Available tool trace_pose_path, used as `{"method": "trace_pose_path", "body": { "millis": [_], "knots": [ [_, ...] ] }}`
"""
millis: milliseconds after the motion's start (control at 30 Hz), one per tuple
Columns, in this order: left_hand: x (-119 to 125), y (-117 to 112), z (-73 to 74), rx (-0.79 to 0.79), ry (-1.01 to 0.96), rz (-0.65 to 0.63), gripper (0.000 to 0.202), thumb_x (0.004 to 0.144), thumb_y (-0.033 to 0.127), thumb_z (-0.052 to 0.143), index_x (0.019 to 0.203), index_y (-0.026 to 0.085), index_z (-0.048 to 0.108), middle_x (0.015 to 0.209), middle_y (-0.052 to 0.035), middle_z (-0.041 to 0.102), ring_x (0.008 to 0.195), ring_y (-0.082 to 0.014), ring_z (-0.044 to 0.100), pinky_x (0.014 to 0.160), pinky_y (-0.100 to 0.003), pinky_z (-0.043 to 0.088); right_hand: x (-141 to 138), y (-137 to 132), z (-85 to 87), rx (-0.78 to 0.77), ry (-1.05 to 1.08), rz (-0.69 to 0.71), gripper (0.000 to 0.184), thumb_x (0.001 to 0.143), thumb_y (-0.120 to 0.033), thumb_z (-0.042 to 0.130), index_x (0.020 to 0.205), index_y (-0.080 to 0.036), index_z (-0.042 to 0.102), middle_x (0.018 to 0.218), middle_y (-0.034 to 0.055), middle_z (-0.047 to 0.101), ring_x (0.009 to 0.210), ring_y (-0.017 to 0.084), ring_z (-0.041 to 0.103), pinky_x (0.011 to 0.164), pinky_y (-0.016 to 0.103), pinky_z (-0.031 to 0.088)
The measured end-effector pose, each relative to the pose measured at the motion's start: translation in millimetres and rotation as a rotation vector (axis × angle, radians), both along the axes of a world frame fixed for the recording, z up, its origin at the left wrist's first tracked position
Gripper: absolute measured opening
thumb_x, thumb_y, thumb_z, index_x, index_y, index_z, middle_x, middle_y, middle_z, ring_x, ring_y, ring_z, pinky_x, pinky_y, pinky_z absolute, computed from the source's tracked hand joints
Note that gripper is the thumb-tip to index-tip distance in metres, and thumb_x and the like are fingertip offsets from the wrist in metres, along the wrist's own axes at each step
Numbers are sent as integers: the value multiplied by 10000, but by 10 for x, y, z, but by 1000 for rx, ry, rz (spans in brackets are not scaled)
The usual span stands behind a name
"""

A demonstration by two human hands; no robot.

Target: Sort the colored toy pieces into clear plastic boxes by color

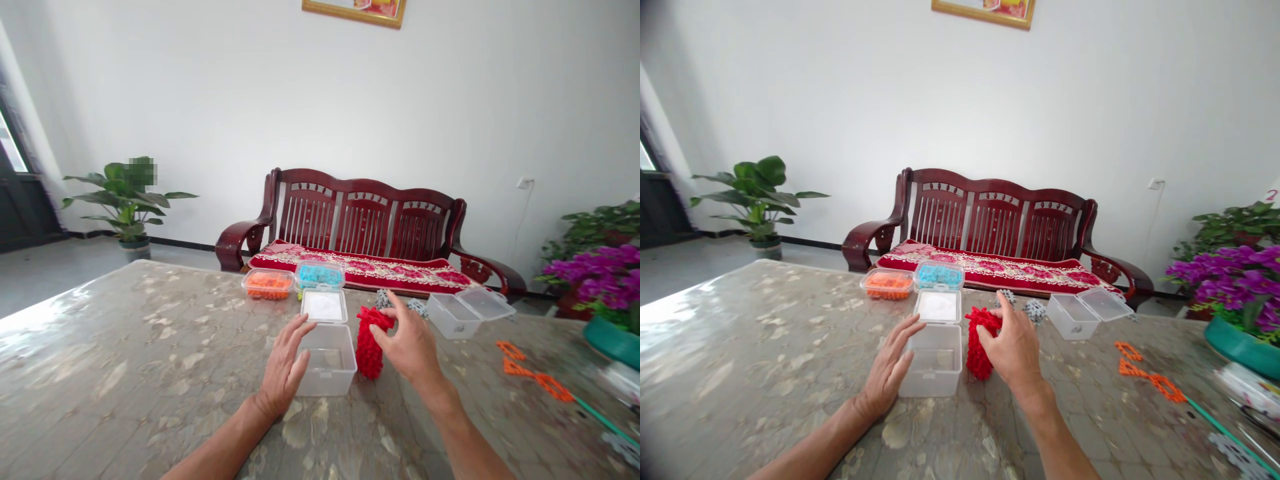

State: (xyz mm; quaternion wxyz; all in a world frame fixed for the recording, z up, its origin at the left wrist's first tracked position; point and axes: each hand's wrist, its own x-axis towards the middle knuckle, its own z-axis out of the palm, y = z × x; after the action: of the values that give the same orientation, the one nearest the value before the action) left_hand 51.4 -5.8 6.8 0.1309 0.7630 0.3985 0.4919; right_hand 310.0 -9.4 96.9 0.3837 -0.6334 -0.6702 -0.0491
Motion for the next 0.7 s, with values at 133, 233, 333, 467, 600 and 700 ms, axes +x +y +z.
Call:
{"method": "trace_pose_path", "body": {
  "millis": [133, 233, 333, 467, 600, 700],
  "knots": [
    [-4, -11, -1, -19, -10, -9, 450, 992, 383, 355, 1386, 226, 507, 1497, -119, 448, 1409, -298, 384, 1165, -542, 307, 159, 62, 20, -19, 131, -5, 697, 780, -449, 623, 1422, -236, 454, 1091, 45, 725, 1018, 255, 641, 928, 415, 466],
    [-4, -11, -6, -32, -23, -12, 450, 993, 383, 359, 1390, 230, 505, 1501, -119, 440, 1410, -301, 382, 1165, -543, 306, 396, 179, -36, -58, 185, -52, 697, 782, -463, 622, 1417, -230, 454, 1104, 52, 719, 1029, 251, 647, 908, 396, 472],
    [-1, -3, -16, -35, -33, -26, 454, 995, 386, 353, 1400, 239, 493, 1508, -115, 427, 1416, -301, 370, 1168, -546, 298, 627, 324, -222, -169, 177, -133, 682, 777, -446, 625, 1398, -206, 475, 1094, 69, 725, 1005, 263, 660, 877, 387, 476],
    [-3, 6, -33, -37, -47, -37, 461, 996, 394, 349, 1412, 242, 475, 1517, -115, 408, 1422, -303, 359, 1170, -548, 293, 786, 456, -569, -342, 151, -153, 673, 773, -392, 629, 1396, -185, 481, 1078, 83, 738, 967, 262, 686, 830, 364, 484],
    [-11, 4, -47, -40, -51, -40, 458, 996, 394, 358, 1415, 246, 470, 1522, -114, 398, 1419, -305, 362, 1167, -544, 300, 819, 496, -831, -446, 135, -135, 678, 751, -371, 655, 1384, -183, 501, 1113, 94, 733, 1021, 270, 684, 837, 361, 489],
    [-15, 5, -49, -44, -48, -41, 457, 997, 389, 355, 1417, 250, 468, 1524, -111, 394, 1420, -308, 359, 1167, -547, 300, 840, 503, -944, -446, 136, -62, 643, 728, -328, 668, 1342, -180, 549, 1138, 102, 728, 1044, 264, 683, 884, 370, 491]
  ]
}}
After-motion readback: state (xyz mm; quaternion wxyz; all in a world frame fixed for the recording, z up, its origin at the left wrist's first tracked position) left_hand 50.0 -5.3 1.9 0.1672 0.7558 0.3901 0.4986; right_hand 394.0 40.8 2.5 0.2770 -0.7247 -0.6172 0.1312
